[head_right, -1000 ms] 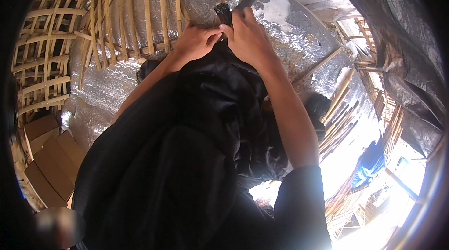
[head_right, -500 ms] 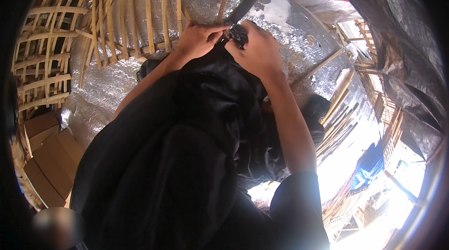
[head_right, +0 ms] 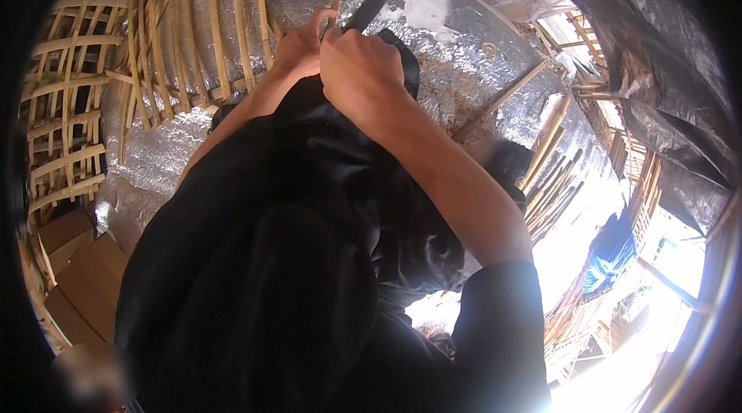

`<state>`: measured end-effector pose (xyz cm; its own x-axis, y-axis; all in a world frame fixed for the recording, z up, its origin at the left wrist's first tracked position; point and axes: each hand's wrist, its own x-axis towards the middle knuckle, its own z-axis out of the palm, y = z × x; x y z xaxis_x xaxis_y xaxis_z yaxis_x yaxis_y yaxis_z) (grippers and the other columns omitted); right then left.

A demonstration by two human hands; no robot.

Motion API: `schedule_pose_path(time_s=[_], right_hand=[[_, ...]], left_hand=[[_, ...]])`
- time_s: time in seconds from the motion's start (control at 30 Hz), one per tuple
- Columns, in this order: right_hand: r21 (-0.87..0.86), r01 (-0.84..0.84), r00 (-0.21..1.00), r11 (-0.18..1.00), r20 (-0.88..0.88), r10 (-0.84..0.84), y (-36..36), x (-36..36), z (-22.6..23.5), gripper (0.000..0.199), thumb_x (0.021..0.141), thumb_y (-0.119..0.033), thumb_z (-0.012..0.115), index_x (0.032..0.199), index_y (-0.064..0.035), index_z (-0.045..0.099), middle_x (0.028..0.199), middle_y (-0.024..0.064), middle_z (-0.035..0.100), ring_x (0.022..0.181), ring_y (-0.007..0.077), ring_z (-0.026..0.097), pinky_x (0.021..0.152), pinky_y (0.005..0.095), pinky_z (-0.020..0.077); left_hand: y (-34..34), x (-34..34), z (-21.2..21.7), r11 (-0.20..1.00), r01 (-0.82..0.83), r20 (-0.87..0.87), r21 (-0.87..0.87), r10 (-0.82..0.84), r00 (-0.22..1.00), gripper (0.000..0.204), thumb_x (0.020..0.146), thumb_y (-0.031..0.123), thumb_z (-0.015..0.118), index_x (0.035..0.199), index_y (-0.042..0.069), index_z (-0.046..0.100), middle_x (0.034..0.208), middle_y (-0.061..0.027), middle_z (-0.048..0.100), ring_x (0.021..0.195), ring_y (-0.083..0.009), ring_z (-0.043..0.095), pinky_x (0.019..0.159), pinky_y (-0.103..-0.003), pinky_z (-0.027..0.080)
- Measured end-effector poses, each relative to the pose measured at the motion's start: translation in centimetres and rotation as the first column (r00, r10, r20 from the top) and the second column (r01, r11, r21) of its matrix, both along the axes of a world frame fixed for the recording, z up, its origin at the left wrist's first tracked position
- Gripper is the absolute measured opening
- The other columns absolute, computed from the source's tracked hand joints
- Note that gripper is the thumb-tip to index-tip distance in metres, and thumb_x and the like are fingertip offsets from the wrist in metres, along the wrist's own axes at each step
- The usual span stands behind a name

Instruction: The person secures bamboo slats to a wooden frame using a stapler by hand, handling individual bamboo strips and aligning them with the grid before fastening.

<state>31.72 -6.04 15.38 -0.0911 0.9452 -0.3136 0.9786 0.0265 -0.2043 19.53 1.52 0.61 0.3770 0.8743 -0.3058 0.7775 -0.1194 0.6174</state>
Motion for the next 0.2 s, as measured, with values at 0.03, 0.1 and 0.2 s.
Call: schedule_pose_path(time_s=[0.03, 0.1, 0.2], right_hand=[[-0.002, -0.050, 0.999, 0.999, -0.005, 0.050, -0.2, 0.6, -0.3, 0.022, 0.082, -0.007, 0.068, 0.102, 0.0032, 0.069, 0.089, 0.0256, 0.074, 0.089, 0.0446, 0.075, 0.079, 0.0504, 0.0613], [0.062, -0.107, 0.993, 0.992, -0.047, 0.110, -1.0, 1.9, -1.7, 0.012, 0.082, -0.002, 0.068, 0.090, 0.0035, 0.074, 0.090, 0.0235, 0.075, 0.087, 0.0442, 0.076, 0.076, 0.0468, 0.0628], [0.174, -0.055, 0.981, 0.983, -0.175, 0.085, -2.5, 2.8, -3.4, 0.018, 0.081, -0.004, 0.071, 0.097, -0.0006, 0.077, 0.086, 0.0238, 0.075, 0.085, 0.0453, 0.076, 0.076, 0.0488, 0.0624]], left_hand=[[0.1, 0.3, 0.3, 1.000, 0.000, 0.004, -0.002, 0.000, 1.000, 0.070, 0.089, 0.056, 0.076, 0.144, 0.028, 0.042, 0.097, -0.0053, 0.079, 0.105, -0.0325, 0.075, 0.101, -0.048, 0.048], [0.4, 0.6, 0.5, 0.995, -0.036, 0.001, -0.095, 0.036, 0.999, 0.073, 0.087, 0.054, 0.079, 0.145, 0.028, 0.042, 0.098, -0.0062, 0.079, 0.107, -0.0314, 0.075, 0.102, -0.048, 0.048], [0.4, -0.7, -0.7, 0.997, 0.003, -0.059, 0.074, 0.001, 0.998, 0.075, 0.087, 0.058, 0.075, 0.148, 0.030, 0.041, 0.101, -0.0064, 0.080, 0.106, -0.0317, 0.075, 0.106, -0.052, 0.047]])
